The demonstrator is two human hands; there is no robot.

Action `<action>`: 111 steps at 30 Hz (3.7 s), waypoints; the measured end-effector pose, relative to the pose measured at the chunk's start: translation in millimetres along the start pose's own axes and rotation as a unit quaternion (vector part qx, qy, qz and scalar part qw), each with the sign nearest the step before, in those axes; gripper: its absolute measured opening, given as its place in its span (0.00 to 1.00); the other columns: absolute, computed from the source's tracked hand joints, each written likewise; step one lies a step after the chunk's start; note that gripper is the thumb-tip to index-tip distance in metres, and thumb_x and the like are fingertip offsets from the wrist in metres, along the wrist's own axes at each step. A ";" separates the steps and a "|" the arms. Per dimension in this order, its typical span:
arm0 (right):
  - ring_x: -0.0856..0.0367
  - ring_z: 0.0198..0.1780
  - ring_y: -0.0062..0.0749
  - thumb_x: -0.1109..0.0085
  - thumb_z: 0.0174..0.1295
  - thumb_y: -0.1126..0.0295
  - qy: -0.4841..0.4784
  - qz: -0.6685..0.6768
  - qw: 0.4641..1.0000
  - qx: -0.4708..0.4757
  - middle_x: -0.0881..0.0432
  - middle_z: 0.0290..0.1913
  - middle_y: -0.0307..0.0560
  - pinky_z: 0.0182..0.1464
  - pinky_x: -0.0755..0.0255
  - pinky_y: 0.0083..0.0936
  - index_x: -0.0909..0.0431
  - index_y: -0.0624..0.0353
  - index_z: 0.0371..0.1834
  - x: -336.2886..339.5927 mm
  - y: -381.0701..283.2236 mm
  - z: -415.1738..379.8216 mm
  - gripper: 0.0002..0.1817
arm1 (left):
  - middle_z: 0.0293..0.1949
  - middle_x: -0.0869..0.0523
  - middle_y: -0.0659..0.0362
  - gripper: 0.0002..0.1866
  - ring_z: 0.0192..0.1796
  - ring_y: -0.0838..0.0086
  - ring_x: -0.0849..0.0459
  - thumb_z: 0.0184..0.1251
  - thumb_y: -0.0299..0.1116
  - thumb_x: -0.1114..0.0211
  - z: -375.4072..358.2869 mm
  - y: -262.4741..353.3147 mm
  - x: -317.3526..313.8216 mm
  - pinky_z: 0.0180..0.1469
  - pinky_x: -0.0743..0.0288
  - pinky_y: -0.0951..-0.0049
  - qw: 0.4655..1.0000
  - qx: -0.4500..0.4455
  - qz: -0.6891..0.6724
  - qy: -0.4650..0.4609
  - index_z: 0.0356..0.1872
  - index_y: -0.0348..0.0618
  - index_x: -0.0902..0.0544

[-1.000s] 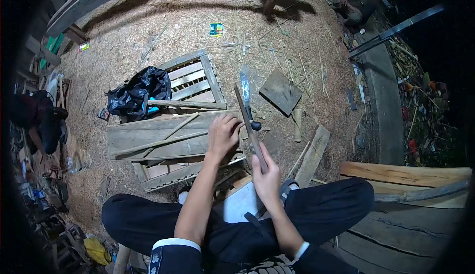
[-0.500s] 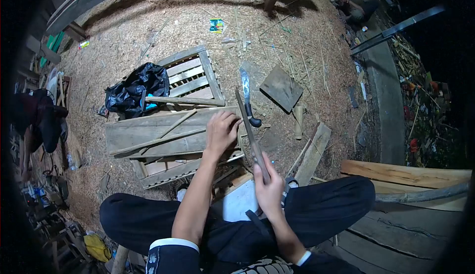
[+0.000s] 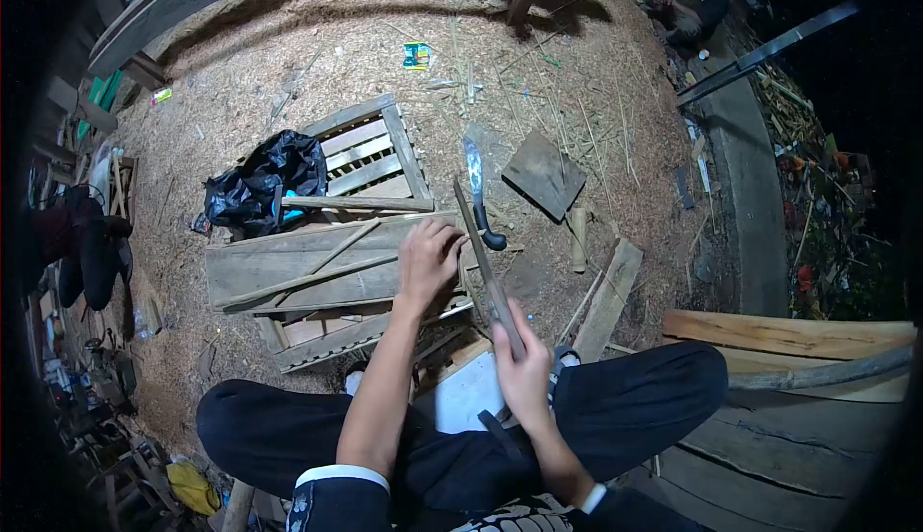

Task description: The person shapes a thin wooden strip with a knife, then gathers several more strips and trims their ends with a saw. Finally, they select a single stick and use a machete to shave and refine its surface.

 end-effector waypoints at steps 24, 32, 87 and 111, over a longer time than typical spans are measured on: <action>0.13 0.60 0.37 0.42 0.75 0.70 0.001 -0.022 1.000 -0.007 0.15 0.60 0.66 0.57 0.21 0.32 0.26 0.69 0.70 -13.8 -10.9 14.2 0.23 | 0.38 0.14 0.58 0.06 0.43 0.61 0.17 0.62 0.32 0.26 -2.7 1.4 -1.6 0.45 0.27 0.62 1.000 -0.007 0.021 0.005 0.36 0.43 0.12; 0.13 0.59 0.36 0.40 0.75 0.68 -0.003 0.011 0.999 -0.043 0.13 0.57 0.64 0.57 0.22 0.31 0.26 0.69 0.70 0.8 -3.5 -2.6 0.25 | 0.39 0.13 0.59 0.06 0.44 0.61 0.17 0.62 0.33 0.26 -4.1 1.7 -2.0 0.46 0.27 0.62 1.000 -0.009 0.019 -0.002 0.36 0.43 0.12; 0.13 0.39 0.50 0.32 0.66 0.65 -0.028 -0.131 0.974 0.180 0.13 0.37 0.52 0.41 0.22 0.39 0.10 0.51 0.46 -41.2 26.3 135.1 0.09 | 0.42 0.13 0.61 0.09 0.47 0.66 0.17 0.57 0.36 0.24 -17.2 9.2 -5.5 0.47 0.30 0.61 0.998 -0.046 0.052 -0.006 0.32 0.46 0.15; 0.11 0.42 0.53 0.36 0.71 0.63 -0.052 -0.089 0.991 0.084 0.11 0.39 0.57 0.45 0.21 0.39 0.13 0.61 0.46 -49.1 37.6 150.2 0.12 | 0.40 0.13 0.61 0.08 0.45 0.66 0.17 0.55 0.34 0.24 -13.3 10.9 -5.2 0.45 0.30 0.62 0.998 -0.045 0.047 0.001 0.32 0.45 0.15</action>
Point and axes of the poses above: each hand's wrist, its own z-axis towards the middle knuckle, its own x-axis out of the back of the hand, y = z × x, the point moved 8 cm from there along z, towards the middle knuckle
